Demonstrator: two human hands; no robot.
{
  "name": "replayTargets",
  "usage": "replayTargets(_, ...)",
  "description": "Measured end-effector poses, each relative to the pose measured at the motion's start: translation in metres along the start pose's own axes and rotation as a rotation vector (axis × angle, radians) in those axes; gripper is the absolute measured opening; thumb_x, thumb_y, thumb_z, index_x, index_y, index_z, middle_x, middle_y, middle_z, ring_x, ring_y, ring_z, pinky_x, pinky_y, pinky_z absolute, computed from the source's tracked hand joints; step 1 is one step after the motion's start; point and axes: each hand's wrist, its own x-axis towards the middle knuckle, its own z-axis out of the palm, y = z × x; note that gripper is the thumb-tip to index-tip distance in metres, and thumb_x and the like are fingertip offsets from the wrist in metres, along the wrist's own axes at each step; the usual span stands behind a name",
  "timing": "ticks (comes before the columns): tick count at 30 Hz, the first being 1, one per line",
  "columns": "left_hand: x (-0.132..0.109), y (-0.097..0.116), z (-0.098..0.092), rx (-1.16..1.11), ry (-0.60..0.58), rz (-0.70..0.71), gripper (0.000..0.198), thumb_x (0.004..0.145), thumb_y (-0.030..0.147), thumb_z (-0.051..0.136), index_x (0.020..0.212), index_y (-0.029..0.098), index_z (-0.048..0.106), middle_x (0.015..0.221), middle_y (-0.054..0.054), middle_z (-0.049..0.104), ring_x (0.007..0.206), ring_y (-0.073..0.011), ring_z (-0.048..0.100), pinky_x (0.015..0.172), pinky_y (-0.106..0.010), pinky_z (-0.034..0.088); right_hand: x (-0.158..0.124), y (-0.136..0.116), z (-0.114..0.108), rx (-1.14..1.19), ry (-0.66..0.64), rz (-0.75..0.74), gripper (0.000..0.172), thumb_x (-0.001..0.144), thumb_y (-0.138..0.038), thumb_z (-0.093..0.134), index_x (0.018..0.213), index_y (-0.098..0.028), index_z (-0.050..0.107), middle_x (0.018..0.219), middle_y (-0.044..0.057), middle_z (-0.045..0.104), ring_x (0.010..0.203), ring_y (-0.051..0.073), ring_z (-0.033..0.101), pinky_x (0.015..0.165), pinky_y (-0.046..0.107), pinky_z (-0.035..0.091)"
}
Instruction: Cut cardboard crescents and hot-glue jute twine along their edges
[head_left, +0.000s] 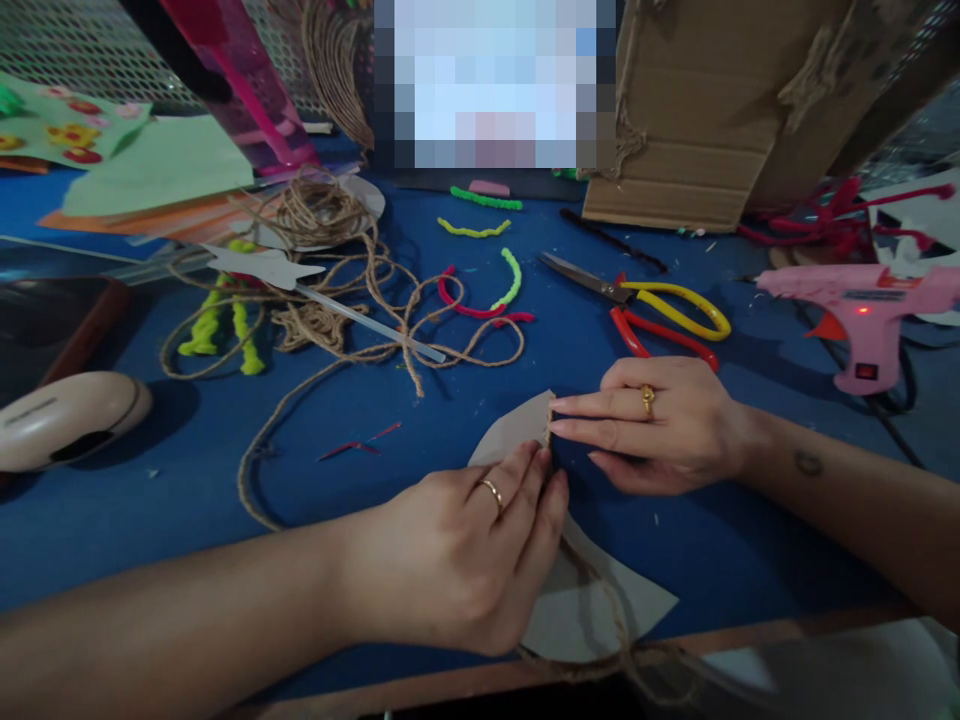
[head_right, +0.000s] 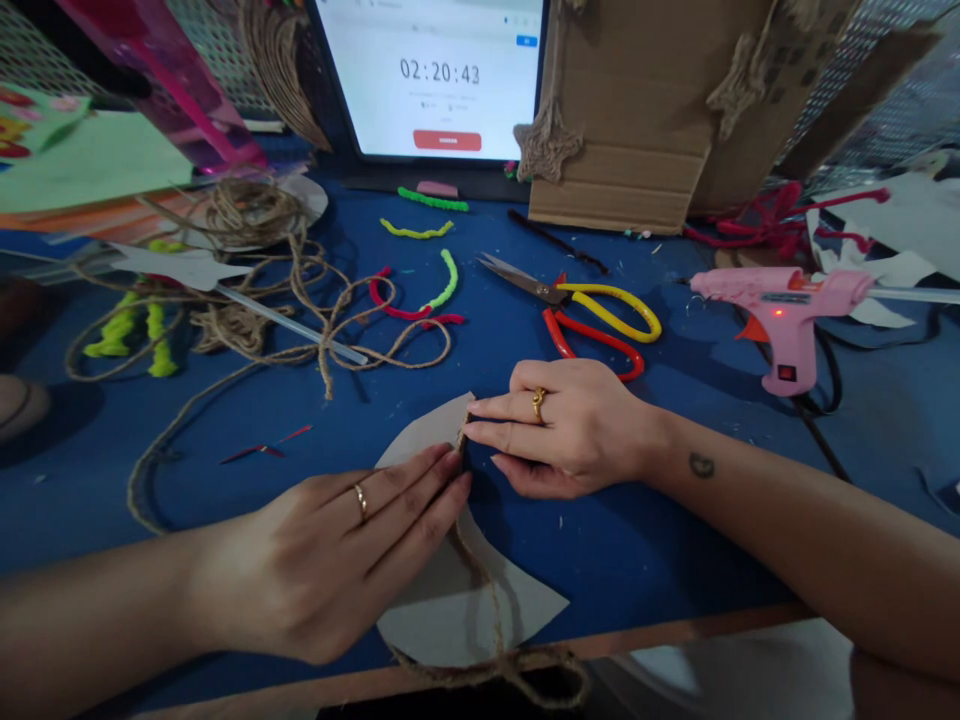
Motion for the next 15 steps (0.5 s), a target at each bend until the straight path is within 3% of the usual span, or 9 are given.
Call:
replayTargets(10, 0.0015, -0.0007, -0.002, -0.001, 0.011, -0.006, 0.031, 0.085, 0.013, 0.043, 0.105, -0.002, 0.062, 0.098, -0.022, 0.068, 0.094, -0.0266, 0.067, 0.073, -0.032, 0.058, 0.0013, -0.0028, -0.0027, -0.112, -0.031, -0.025, 0.026, 0.077, -0.028, 0.058, 0.099, -0.018, 0.068, 0.1, 0.001, 0.072, 0.069, 0.015, 0.06, 0.052, 0.03, 0.053)
replayTargets(15, 0.0037, -0.0017, -0.0058, -0.001, -0.045, 0.01, 0.032, 0.085, 0.012, 0.041, 0.106, -0.002, 0.062, 0.099, -0.022, 0.068, 0.095, -0.0268, 0.067, 0.074, -0.032, 0.059, 0.0018, -0.0033, -0.004, -0.158, -0.042, -0.063, 0.026, 0.081, -0.031, 0.055, 0.1, -0.018, 0.068, 0.101, 0.002, 0.072, 0.069, 0.014, 0.06, 0.054, 0.029, 0.053)
